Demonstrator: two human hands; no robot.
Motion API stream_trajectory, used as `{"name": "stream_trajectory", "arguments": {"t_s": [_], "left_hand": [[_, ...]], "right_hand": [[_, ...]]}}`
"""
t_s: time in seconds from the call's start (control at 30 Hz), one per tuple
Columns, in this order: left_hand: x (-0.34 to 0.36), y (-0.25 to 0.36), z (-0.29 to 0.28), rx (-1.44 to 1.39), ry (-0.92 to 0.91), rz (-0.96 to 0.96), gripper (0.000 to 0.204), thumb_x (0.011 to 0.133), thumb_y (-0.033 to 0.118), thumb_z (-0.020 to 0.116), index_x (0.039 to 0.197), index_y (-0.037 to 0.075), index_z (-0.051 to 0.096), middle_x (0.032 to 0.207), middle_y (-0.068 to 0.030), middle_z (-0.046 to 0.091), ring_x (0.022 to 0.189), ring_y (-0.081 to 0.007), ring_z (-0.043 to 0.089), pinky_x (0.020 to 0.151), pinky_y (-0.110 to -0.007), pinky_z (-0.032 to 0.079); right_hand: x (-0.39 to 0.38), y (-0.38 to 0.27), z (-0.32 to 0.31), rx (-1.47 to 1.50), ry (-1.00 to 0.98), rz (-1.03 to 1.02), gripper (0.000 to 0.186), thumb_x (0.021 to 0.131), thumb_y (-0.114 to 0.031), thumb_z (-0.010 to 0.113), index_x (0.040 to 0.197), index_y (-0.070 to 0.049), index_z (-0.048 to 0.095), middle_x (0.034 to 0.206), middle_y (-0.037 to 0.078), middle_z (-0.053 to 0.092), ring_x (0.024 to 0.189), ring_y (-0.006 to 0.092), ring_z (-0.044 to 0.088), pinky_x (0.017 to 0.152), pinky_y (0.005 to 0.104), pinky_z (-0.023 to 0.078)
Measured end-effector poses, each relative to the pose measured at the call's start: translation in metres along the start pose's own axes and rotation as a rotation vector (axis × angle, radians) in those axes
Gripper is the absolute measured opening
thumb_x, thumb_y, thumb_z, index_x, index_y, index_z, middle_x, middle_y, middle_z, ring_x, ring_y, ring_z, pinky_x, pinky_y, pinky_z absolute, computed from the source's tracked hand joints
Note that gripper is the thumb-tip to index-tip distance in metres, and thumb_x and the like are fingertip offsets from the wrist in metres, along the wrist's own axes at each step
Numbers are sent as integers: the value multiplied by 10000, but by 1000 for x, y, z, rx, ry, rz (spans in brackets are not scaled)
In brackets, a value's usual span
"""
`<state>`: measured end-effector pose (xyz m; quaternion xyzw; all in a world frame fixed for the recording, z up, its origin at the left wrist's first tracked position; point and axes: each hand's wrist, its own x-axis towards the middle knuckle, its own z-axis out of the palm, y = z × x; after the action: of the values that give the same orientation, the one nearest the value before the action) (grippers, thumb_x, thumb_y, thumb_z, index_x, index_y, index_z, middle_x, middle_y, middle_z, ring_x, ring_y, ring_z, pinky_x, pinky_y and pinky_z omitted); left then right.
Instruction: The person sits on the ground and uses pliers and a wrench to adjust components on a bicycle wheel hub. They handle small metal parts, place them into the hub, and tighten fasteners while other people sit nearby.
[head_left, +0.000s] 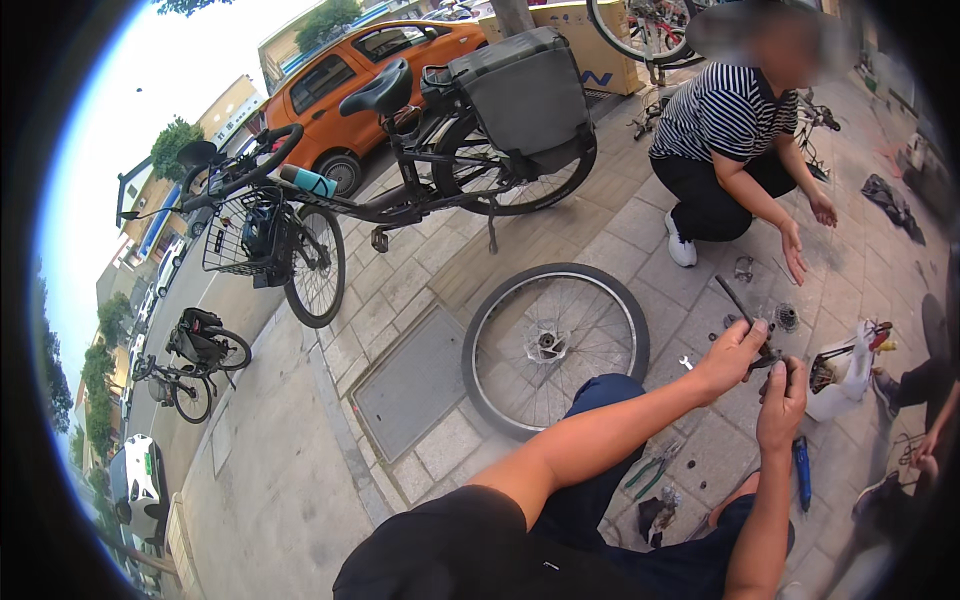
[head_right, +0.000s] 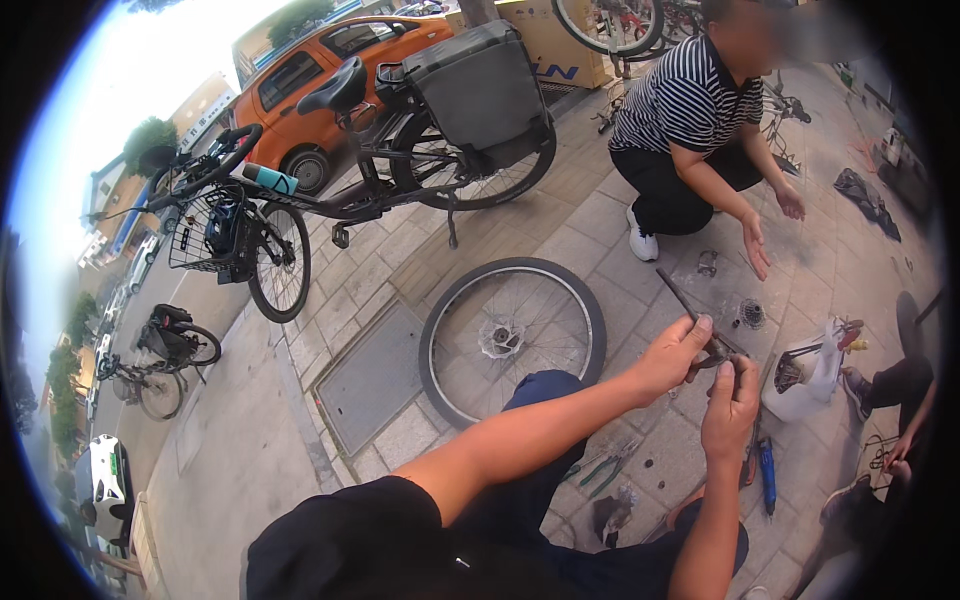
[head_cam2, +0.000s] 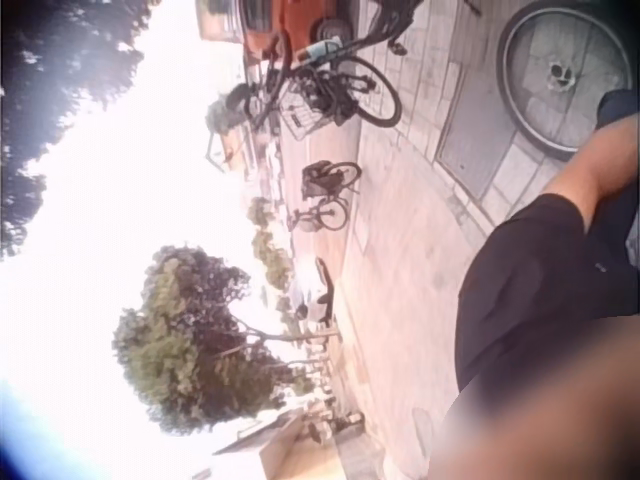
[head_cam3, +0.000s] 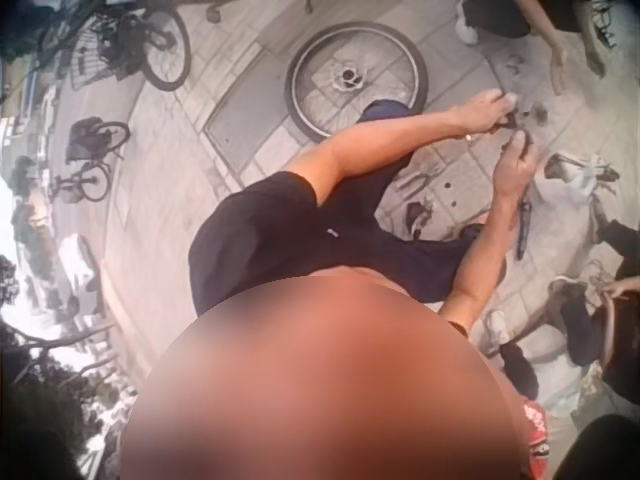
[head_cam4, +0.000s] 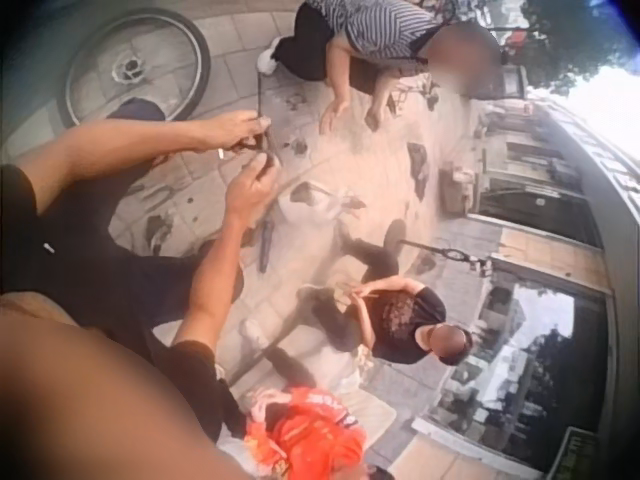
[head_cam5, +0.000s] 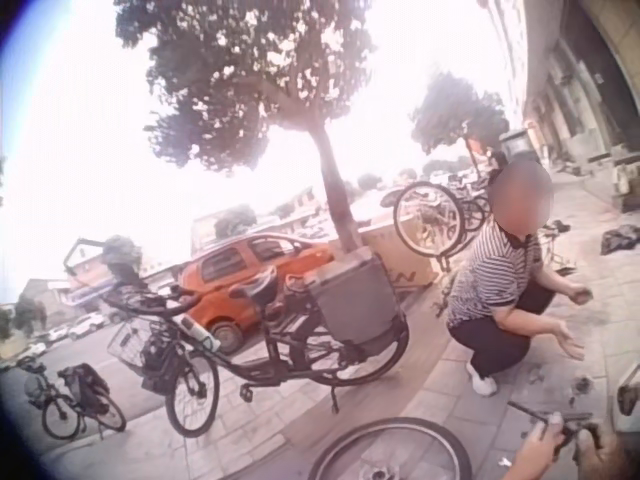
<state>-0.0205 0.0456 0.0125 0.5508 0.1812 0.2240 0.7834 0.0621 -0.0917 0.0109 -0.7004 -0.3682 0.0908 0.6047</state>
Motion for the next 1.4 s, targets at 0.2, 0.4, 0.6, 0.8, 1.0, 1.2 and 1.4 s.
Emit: {"name": "stream_trajectory", "arguments": {"t_s": [0.2,0.4,0.6,0.8,1.0,1.2,1.4], "left_hand": [[1,3,-15,-53,41,65,437,1142,521,494,1172,105,625,922,16,635,675,-37,525,547,-226,417],[-2,22,-12,-44,20,67,447,1117,510,573,1116,72,669,921,35,601,740,-45,487,628,-245,439],[0,33,-16,97,0,192,472,1072,552,626,1159,92,690,866,26,645,639,-46,503,540,-234,394],[0,46,-34,149,110,99,494,1054,565,640,1203,96,684,930,-20,657,642,-79,594,493,-227,396],[7,55,-34,105,75,65,463,1086,465,643,1273,60,520,1087,-146,658,753,-179,583,556,-283,397],[5,53,-29,187,131,32,535,1132,501,521,1340,9,533,1114,-187,685,784,-199,537,597,-298,380],[10,54,-33,125,101,38,578,1111,593,495,1378,80,482,1095,-205,705,716,-173,586,529,-270,379]], "right_hand": [[2,4,25,37,38,-36,287,1140,-258,530,1273,-15,608,821,1,574,671,65,517,599,250,438],[2,-7,31,69,61,37,299,1140,-261,529,1277,-10,615,797,4,583,668,67,518,597,249,429],[2,-18,21,125,23,132,275,1106,-213,603,1272,-4,671,890,-3,647,736,49,557,648,229,474],[-1,30,-34,22,77,150,452,1055,-447,694,957,-13,770,723,-13,627,654,66,547,587,267,454],[-43,145,-50,-307,-62,648,460,1062,-433,633,967,-8,781,687,43,642,627,131,603,580,321,495],[-163,252,12,-237,-323,1139,388,1005,-304,668,1157,42,752,856,193,752,695,265,745,570,416,588],[-243,262,80,-292,-705,1300,415,975,-341,720,1014,72,720,854,187,751,663,302,730,596,443,582]]}}
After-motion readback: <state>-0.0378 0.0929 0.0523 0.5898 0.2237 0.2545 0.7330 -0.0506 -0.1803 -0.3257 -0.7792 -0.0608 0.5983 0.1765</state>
